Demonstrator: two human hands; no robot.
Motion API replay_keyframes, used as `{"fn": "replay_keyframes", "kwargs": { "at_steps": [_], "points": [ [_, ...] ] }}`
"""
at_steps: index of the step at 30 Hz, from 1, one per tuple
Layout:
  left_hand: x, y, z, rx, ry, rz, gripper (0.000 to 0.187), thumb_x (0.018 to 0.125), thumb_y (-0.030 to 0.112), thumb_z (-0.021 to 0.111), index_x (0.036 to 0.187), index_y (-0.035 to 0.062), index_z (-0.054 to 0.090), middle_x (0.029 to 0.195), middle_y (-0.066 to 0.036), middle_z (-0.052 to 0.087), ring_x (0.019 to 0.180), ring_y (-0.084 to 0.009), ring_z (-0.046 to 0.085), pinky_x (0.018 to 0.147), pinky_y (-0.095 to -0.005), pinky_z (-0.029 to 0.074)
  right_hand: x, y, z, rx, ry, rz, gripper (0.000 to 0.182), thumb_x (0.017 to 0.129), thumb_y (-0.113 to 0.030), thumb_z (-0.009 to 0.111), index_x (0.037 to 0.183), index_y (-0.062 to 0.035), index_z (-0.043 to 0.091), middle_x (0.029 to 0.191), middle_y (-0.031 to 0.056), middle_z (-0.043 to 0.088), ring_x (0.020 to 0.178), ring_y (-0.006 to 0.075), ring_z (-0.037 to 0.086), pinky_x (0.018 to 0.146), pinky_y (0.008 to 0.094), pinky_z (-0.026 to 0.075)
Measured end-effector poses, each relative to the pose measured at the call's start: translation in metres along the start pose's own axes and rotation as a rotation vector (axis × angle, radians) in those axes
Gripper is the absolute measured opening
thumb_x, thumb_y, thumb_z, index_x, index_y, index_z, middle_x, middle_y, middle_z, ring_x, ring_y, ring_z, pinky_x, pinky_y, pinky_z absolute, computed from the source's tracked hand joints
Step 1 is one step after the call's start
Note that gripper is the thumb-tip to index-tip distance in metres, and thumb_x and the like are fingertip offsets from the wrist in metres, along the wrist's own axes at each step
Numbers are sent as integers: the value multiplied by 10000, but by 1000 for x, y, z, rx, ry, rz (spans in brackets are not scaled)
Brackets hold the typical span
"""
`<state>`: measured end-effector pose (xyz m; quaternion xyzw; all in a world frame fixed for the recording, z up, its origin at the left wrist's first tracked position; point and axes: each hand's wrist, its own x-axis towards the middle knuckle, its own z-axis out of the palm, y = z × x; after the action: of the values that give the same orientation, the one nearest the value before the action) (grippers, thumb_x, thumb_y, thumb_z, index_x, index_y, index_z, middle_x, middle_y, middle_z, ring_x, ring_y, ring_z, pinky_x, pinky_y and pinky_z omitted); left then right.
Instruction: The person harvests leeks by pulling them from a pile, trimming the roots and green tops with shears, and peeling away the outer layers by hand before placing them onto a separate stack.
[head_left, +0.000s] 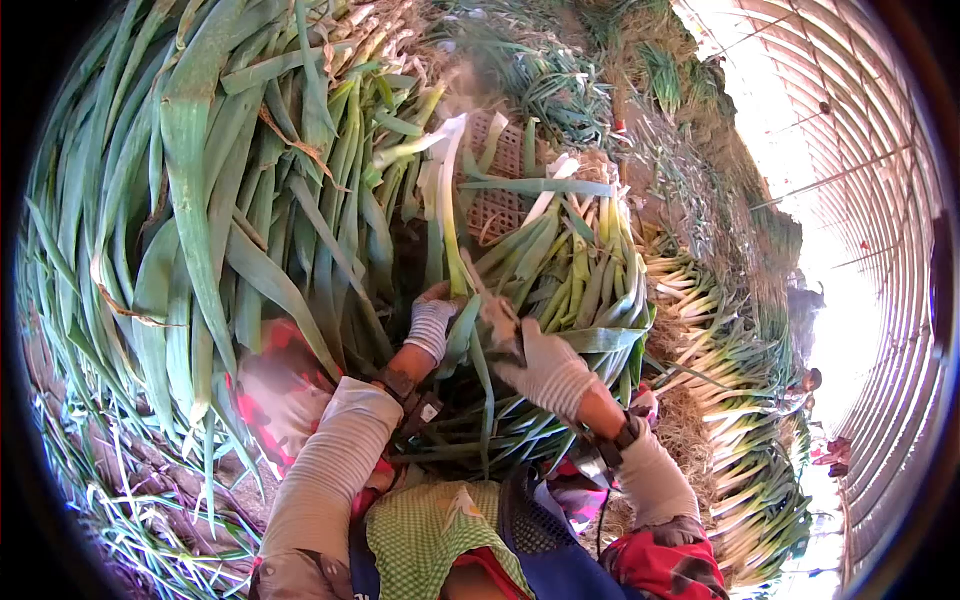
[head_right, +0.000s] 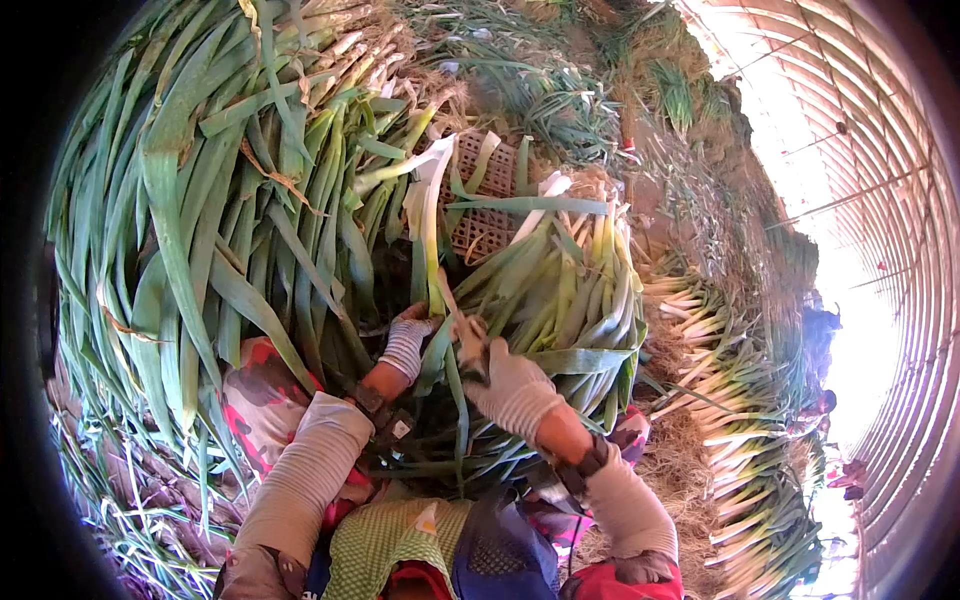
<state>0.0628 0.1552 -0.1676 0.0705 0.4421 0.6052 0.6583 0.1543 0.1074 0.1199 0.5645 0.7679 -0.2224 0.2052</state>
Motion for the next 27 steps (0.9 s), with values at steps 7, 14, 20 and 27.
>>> {"fn": "replay_keyframes", "kwargs": {
  "at_steps": [7,14,20,27],
  "points": [
    [-56,49,24,-10,20,89,279,792,20,662,1069,-5,638,932,-70,672,769,-159,598,729,-281,482,1,10,22,-33,-65,50,609,785,-341,649,1114,71,344,825,315,608,836,469,602,730,474,489],
    [-52,46,24,178,59,129,267,817,19,628,1081,-24,622,967,-80,663,824,-177,599,764,-291,479,28,12,20,-37,-4,-18,573,784,-340,627,1090,60,353,812,305,613,830,458,609,739,475,488],
    [-31,28,14,-72,-64,176,305,835,-1,578,1139,-20,579,1025,-93,642,881,-182,588,802,-295,477,95,2,8,-81,106,1,565,774,-348,612,1075,76,391,858,295,628,870,437,621,772,452,501],
    [-35,21,15,13,70,91,285,865,233,646,1007,-14,644,896,-59,661,773,-169,566,734,-283,452,191,-6,-27,-85,192,-7,620,757,-354,614,1146,82,405,943,294,629,940,417,618,813,439,501]
  ]
}}
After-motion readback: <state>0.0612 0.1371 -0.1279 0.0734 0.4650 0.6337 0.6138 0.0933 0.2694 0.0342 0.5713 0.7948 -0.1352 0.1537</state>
